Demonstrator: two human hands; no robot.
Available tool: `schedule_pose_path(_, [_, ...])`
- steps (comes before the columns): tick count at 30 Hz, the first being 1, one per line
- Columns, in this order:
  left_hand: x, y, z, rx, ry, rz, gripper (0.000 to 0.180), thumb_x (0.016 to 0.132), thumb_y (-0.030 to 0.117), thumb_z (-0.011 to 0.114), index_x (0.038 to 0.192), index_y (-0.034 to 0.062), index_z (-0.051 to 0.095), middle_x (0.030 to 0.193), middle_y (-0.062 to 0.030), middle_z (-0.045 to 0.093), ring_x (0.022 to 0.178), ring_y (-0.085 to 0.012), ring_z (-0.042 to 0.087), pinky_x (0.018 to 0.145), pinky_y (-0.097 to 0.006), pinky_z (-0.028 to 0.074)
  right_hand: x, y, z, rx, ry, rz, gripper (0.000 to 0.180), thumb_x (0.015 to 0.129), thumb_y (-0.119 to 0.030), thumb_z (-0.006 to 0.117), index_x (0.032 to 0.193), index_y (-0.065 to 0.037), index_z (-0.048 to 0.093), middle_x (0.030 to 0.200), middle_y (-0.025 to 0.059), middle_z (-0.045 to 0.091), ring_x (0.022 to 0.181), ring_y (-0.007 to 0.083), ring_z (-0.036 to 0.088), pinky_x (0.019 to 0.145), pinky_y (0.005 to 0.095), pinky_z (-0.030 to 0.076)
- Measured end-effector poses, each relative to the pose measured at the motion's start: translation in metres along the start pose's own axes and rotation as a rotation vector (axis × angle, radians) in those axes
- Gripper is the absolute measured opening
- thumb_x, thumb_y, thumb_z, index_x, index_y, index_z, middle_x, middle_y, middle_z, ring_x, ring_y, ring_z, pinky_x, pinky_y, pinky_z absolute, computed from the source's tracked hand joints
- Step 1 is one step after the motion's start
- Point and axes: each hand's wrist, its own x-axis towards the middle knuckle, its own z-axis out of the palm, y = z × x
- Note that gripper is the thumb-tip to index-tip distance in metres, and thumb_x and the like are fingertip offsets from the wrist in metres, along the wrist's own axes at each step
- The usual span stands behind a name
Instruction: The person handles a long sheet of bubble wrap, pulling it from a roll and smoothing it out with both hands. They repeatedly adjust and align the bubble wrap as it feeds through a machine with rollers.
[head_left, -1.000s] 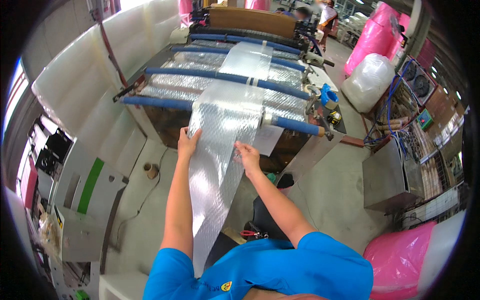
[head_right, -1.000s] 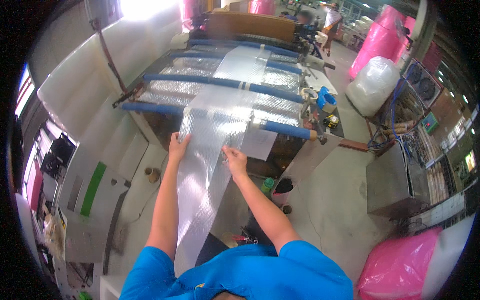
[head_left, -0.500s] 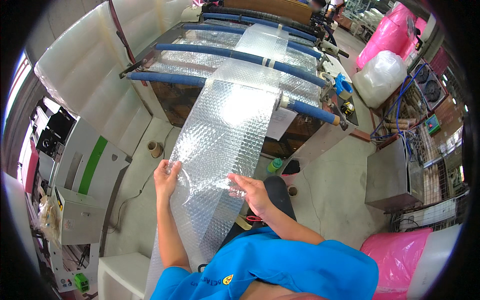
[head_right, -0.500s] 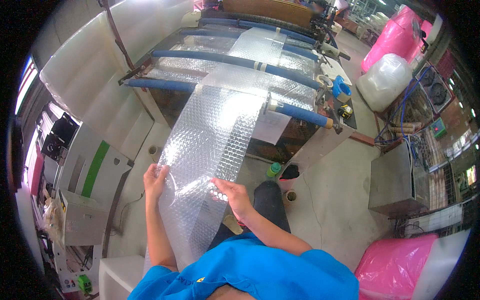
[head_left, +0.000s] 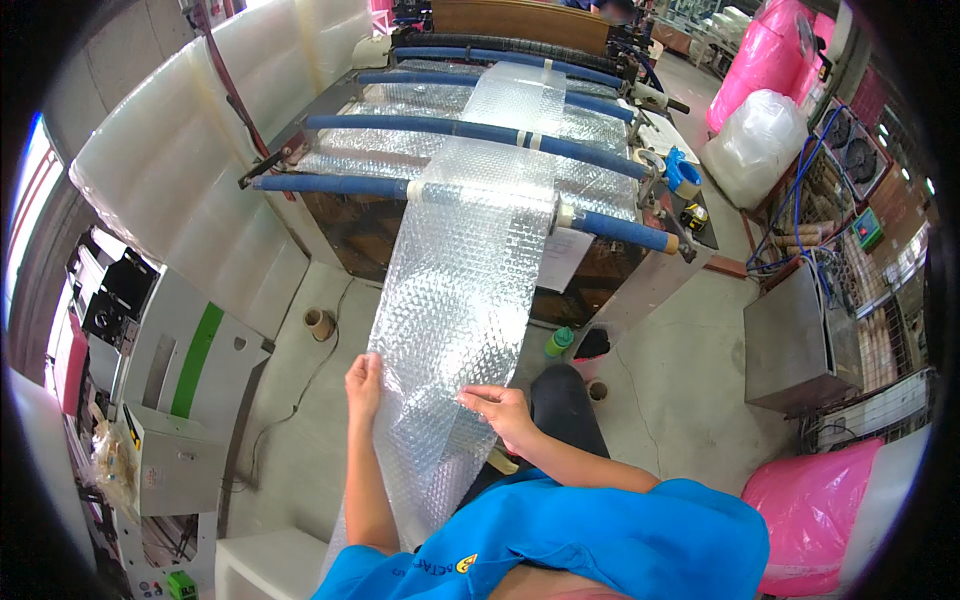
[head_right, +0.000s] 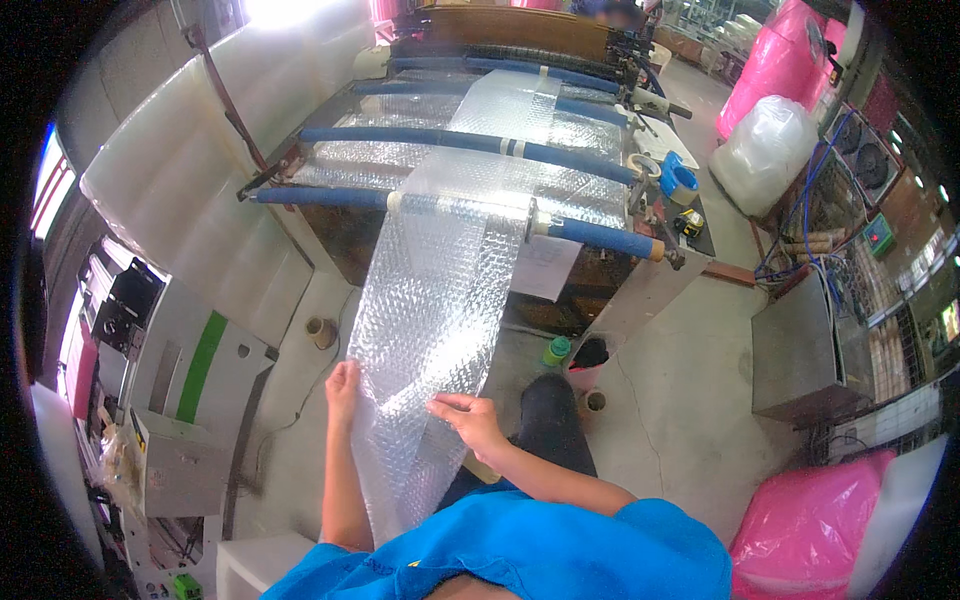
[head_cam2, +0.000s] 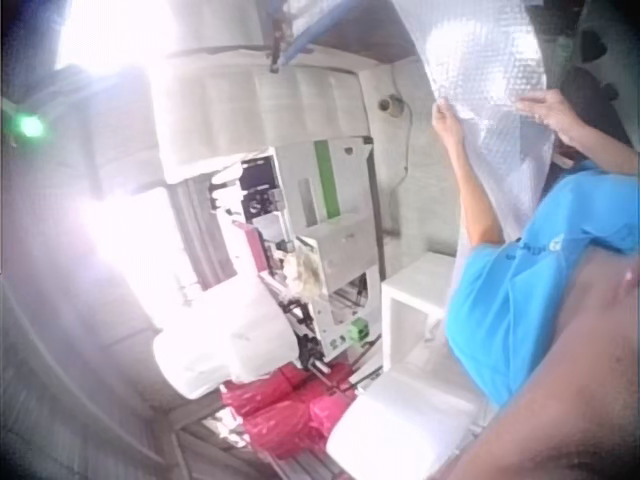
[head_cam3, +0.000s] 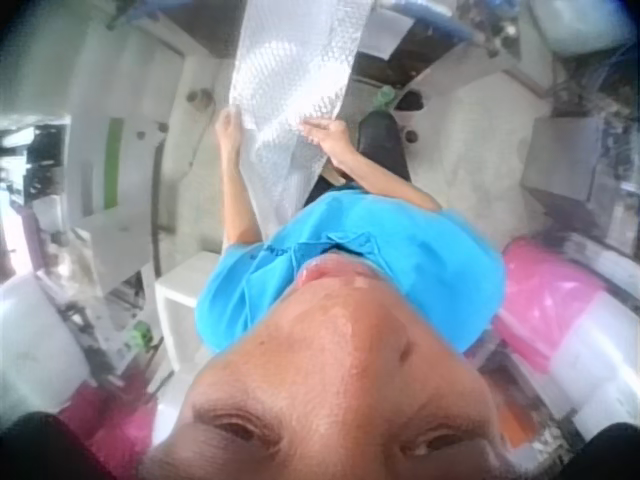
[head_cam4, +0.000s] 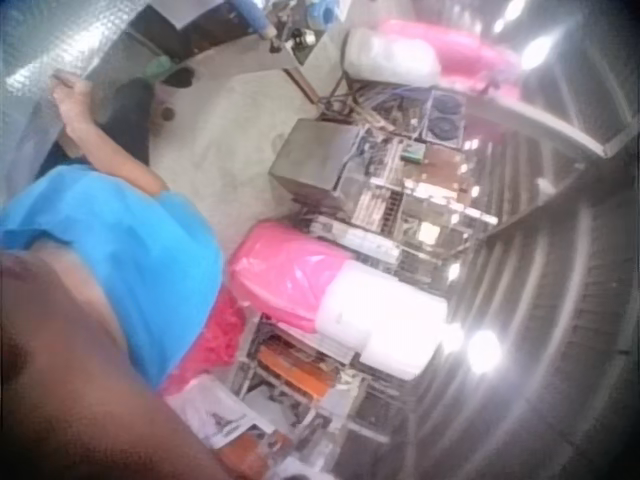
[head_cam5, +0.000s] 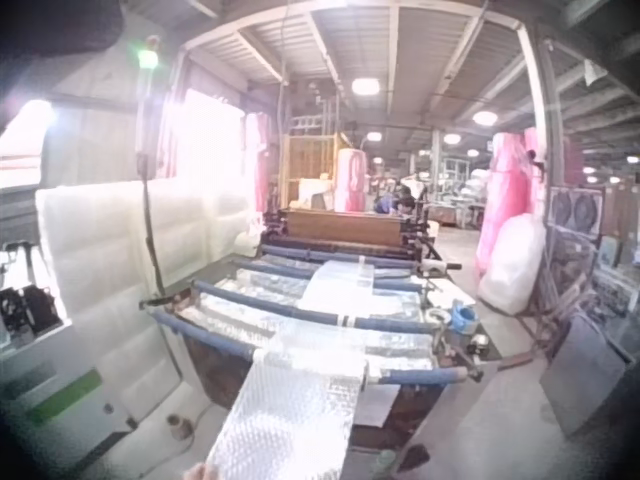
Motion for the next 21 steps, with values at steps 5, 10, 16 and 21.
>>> schedule_pose_path(5, [0.008, -0.041, 0.026, 0.241, 0.047, 0.039, 0.028, 0.077, 0.028, 0.061, 0.082, 0.001, 0.053, 0.069, -0.0007, 0.054, 0.064, -0.0082, 0.047, 0.057, -0.024, 0.04, 0.022, 0.021, 0.005, -0.102, 0.088, 0.01, 0.019, 0.071, -0.021, 0.068, 0.073, -0.003, 0.063, 0.068, 0.0002, 0.056, 0.058, 0.0057, 0.046, 0.05, 0.0215, 0.035])
schedule_pose_path(10, [0.025, -0.051, 0.037, 0.611, 0.077, -0.017, 0.043, 0.076, 0.044, 0.055, 0.084, 0.001, 0.056, 0.071, -0.0145, 0.059, 0.066, -0.0269, 0.055, 0.063, -0.036, 0.043, 0.067, 0.076, -0.025, -0.294, 0.175, -0.21, 0.024, 0.071, -0.024, 0.068, 0.065, -0.002, 0.06, 0.061, 0.0011, 0.055, 0.051, 0.0072, 0.045, 0.047, 0.0245, 0.036])
schedule_pose_path(16, [0.055, -0.078, 0.051, 0.69, 0.031, -0.088, 0.048, 0.077, 0.048, 0.051, 0.082, 0.0015, 0.058, 0.078, -0.018, 0.06, 0.078, -0.0337, 0.057, 0.069, -0.041, 0.042, 0.108, 0.093, -0.049, -0.469, 0.224, -0.391, 0.03, 0.068, -0.031, 0.069, 0.064, -0.002, 0.06, 0.061, 0.007, 0.057, 0.057, 0.0139, 0.053, 0.055, 0.0283, 0.041])
schedule_pose_path(21, [0.063, -0.086, 0.059, 0.662, -0.008, -0.122, 0.048, 0.078, 0.048, 0.05, 0.084, 0.0008, 0.058, 0.081, -0.0196, 0.059, 0.081, -0.0349, 0.056, 0.071, -0.04, 0.042, 0.116, 0.101, -0.057, -0.515, 0.255, -0.299, 0.034, 0.068, -0.035, 0.068, 0.065, -0.002, 0.059, 0.065, 0.0091, 0.058, 0.061, 0.0192, 0.055, 0.058, 0.0303, 0.041])
